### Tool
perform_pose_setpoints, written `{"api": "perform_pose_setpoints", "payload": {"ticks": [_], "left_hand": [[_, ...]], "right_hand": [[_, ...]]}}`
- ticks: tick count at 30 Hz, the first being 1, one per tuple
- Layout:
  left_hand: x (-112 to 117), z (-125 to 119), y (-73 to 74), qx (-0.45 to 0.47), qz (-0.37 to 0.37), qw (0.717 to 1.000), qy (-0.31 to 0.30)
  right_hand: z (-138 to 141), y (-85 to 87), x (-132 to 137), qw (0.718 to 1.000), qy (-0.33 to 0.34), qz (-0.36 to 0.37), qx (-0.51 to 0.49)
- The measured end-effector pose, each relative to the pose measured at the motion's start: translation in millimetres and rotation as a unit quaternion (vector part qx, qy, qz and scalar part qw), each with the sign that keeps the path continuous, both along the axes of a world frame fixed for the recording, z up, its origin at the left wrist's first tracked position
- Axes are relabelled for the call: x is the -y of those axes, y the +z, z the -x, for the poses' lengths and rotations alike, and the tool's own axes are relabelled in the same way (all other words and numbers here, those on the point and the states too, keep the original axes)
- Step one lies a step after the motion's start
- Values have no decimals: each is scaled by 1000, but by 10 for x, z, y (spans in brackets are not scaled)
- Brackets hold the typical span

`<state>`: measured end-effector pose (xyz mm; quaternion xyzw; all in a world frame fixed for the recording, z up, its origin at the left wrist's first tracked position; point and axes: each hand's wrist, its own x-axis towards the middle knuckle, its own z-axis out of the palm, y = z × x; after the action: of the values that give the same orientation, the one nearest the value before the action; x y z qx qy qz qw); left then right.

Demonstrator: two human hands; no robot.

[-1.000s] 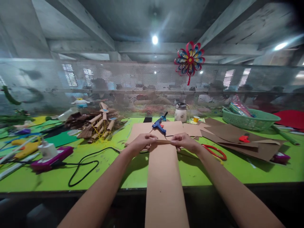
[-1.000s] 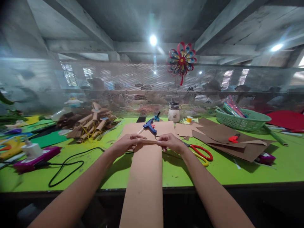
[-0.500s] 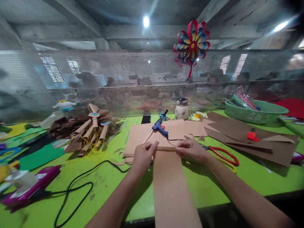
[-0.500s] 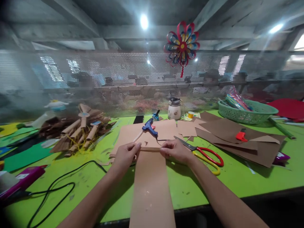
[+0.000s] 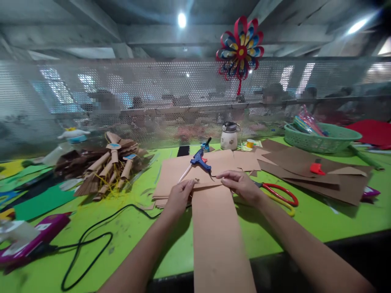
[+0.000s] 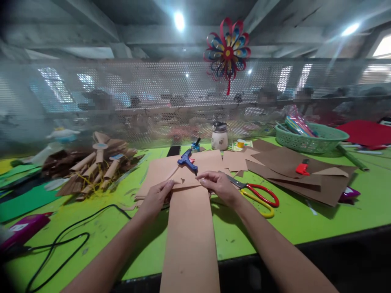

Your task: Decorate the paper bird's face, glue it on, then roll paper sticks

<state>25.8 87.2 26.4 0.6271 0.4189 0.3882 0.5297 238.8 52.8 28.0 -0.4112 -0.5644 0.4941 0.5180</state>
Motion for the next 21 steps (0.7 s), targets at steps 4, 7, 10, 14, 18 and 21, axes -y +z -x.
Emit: {"api": "perform_pose_setpoints", "payload": {"ticks": [4, 7, 10, 14, 18, 21], "left_hand": [[2, -42, -36, 66, 57, 996, -7], [15, -71, -26, 129, 97, 987, -22], [61, -100, -2, 185, 125, 974, -47], [180, -149, 37, 229, 145, 958, -93], [280, -176, 53, 256, 143, 945, -146], [297, -191, -5, 250, 129, 946, -159]], "right_hand": [[27, 87, 95, 996, 39, 2, -81], [45, 173, 195, 988, 87, 5, -131], [61, 215, 258, 977, 144, -3, -160], [113, 207, 273, 966, 204, -35, -157], [232, 247, 295, 971, 219, -70, -58], [317, 322, 327, 975, 193, -107, 2]]}}
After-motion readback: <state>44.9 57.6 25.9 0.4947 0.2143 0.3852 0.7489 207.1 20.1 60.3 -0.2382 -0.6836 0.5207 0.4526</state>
